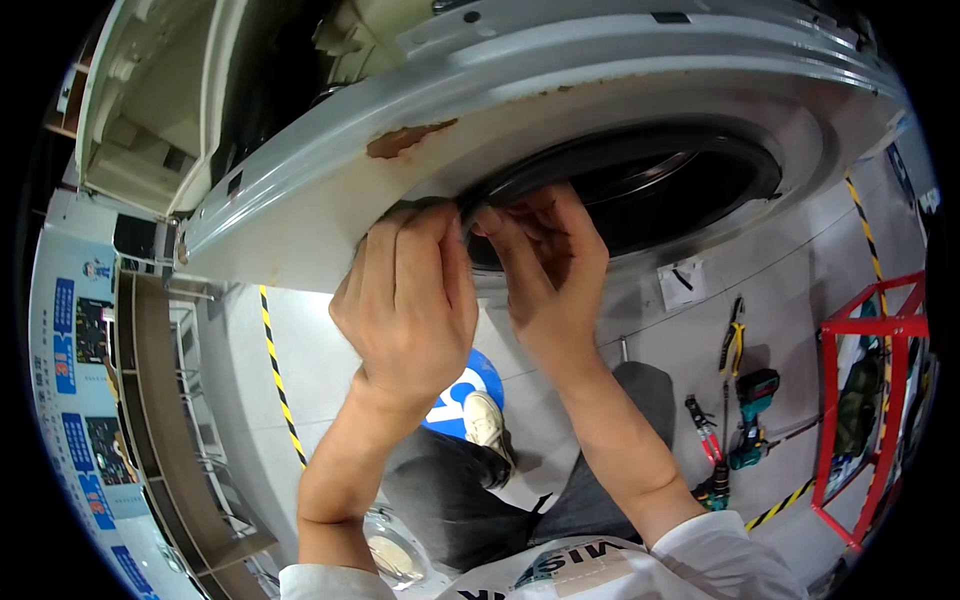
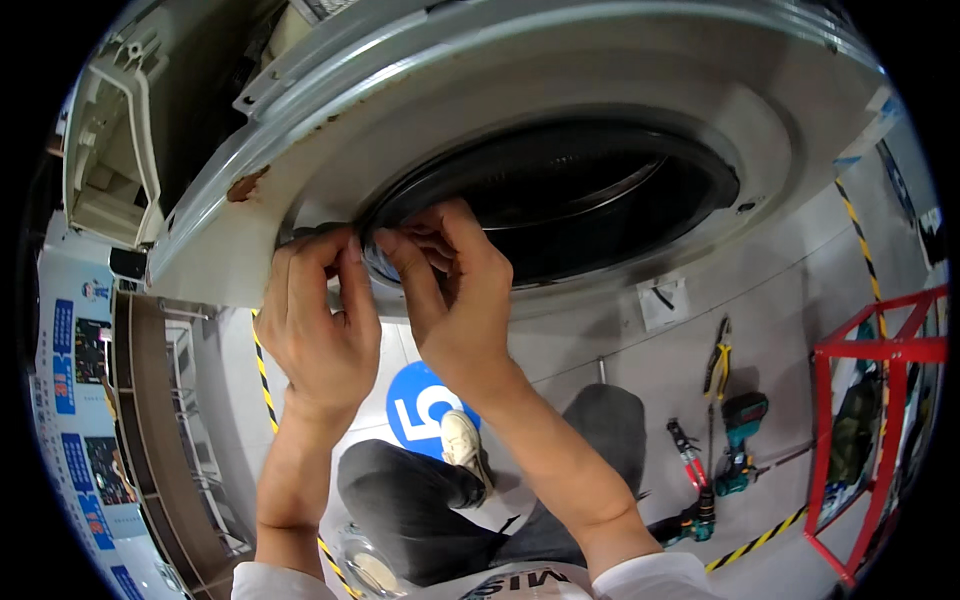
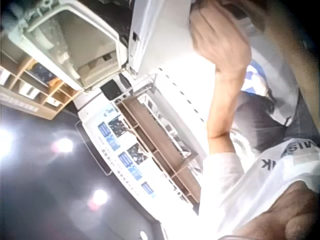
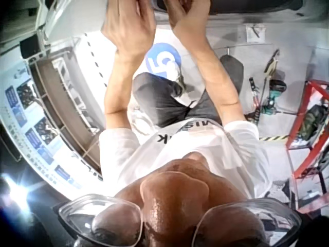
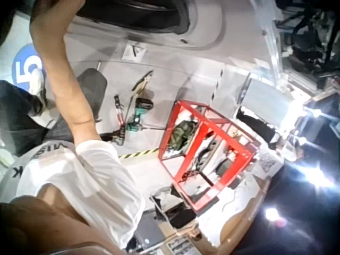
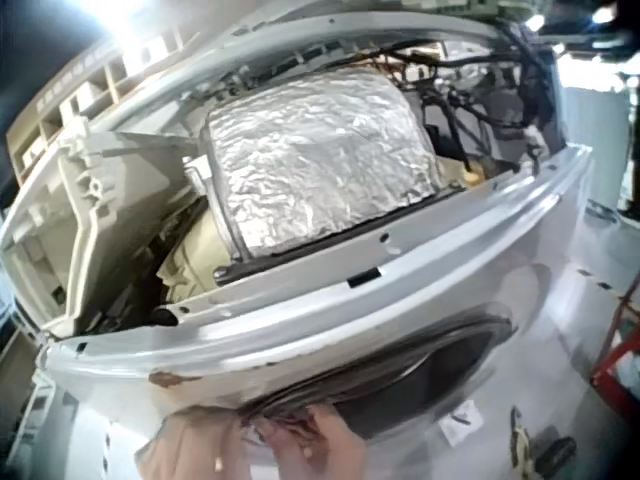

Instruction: The person works by hand to fit and secure a black rubber door seal onto the rim of a front-loading washing machine drum.

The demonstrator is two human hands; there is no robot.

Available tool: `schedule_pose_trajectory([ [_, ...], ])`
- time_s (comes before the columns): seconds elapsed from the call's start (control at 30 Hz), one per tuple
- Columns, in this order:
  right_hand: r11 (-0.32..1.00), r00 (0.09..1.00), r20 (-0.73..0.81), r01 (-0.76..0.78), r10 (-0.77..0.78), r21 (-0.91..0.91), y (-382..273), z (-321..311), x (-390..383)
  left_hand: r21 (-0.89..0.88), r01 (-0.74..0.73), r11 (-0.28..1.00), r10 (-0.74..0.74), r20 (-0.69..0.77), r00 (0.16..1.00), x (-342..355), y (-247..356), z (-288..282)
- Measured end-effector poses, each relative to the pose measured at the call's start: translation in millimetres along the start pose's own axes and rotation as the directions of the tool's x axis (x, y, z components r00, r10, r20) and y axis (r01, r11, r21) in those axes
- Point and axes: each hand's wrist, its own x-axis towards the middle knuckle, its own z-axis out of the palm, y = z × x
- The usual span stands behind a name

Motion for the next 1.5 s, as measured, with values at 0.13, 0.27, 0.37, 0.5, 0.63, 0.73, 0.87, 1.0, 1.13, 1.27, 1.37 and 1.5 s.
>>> schedule_pose_trajectory([
  [0.13, 0.984, 0.999, -0.015, -0.042, 0.046, 0.171, 21.8, 10.8, -6.6, 0.004, -0.026, 1.0, 0.027, -0.014, 1.0, -0.6, -8.4, -3.3],
  [0.27, 0.969, 0.998, 0.037, -0.064, 0.057, 0.239, 38.2, -0.1, -5.2, -0.027, -0.025, 0.999, 0.025, 0.018, 1.0, -10.4, -12.1, -1.9],
  [0.37, 0.993, 0.998, 0.047, -0.035, 0.03, 0.11, 48.6, -3.8, -5.6, -0.047, -0.099, 0.994, 0.099, -0.001, 0.995, -10.8, -19.7, 1.9],
  [0.5, 0.976, 0.99, -0.082, 0.13, -0.117, 0.174, 46.7, 6.5, -6.1, -0.068, -0.162, 0.984, 0.162, -0.009, 0.987, -6.5, -22.4, 8.1],
  [0.63, 0.985, 0.985, -0.088, 0.157, -0.151, 0.071, 46.4, 9.7, -8.8, -0.092, -0.163, 0.982, 0.155, -0.094, 0.983, -9.8, -27.3, 16.3],
  [0.73, 0.981, 0.983, -0.108, 0.158, -0.146, 0.114, 47.1, 13.8, -9.3, -0.081, -0.146, 0.986, 0.136, -0.115, 0.984, -8.4, -28.5, 12.5],
  [0.87, 0.983, 0.982, -0.134, 0.148, -0.134, 0.105, 53.5, 16.0, -3.7, -0.034, -0.117, 0.993, 0.112, -0.116, 0.987, -8.5, -22.4, 14.5],
  [1.0, 0.993, 0.99, -0.112, 0.09, -0.082, 0.073, 50.7, 7.9, -9.1, -0.037, -0.076, 0.996, 0.075, -0.016, 0.997, -14.3, -25.0, 6.6],
  [1.13, 0.996, 0.998, -0.041, -0.047, 0.05, 0.079, 68.1, 0.1, -16.7, -0.08, -0.038, 0.996, 0.04, 0.029, 0.999, -24.5, -30.6, 7.9],
  [1.27, 0.995, 0.999, -0.045, 0.013, -0.008, 0.101, 76.6, 1.1, -19.3, -0.088, -0.086, 0.992, 0.088, 0.014, 0.996, -23.4, -34.2, 9.0],
  [1.37, 0.991, 0.99, -0.085, 0.119, -0.114, 0.061, 77.3, 3.3, -16.8, -0.05, -0.189, 0.981, 0.19, 0.018, 0.982, -19.5, -37.0, 9.9],
  [1.5, 0.982, 0.975, -0.117, 0.183, -0.188, -0.054, 73.7, 11.4, -17.3, -0.026, -0.343, 0.939, 0.343, -0.015, 0.939, -15.4, -49.0, 8.3],
])
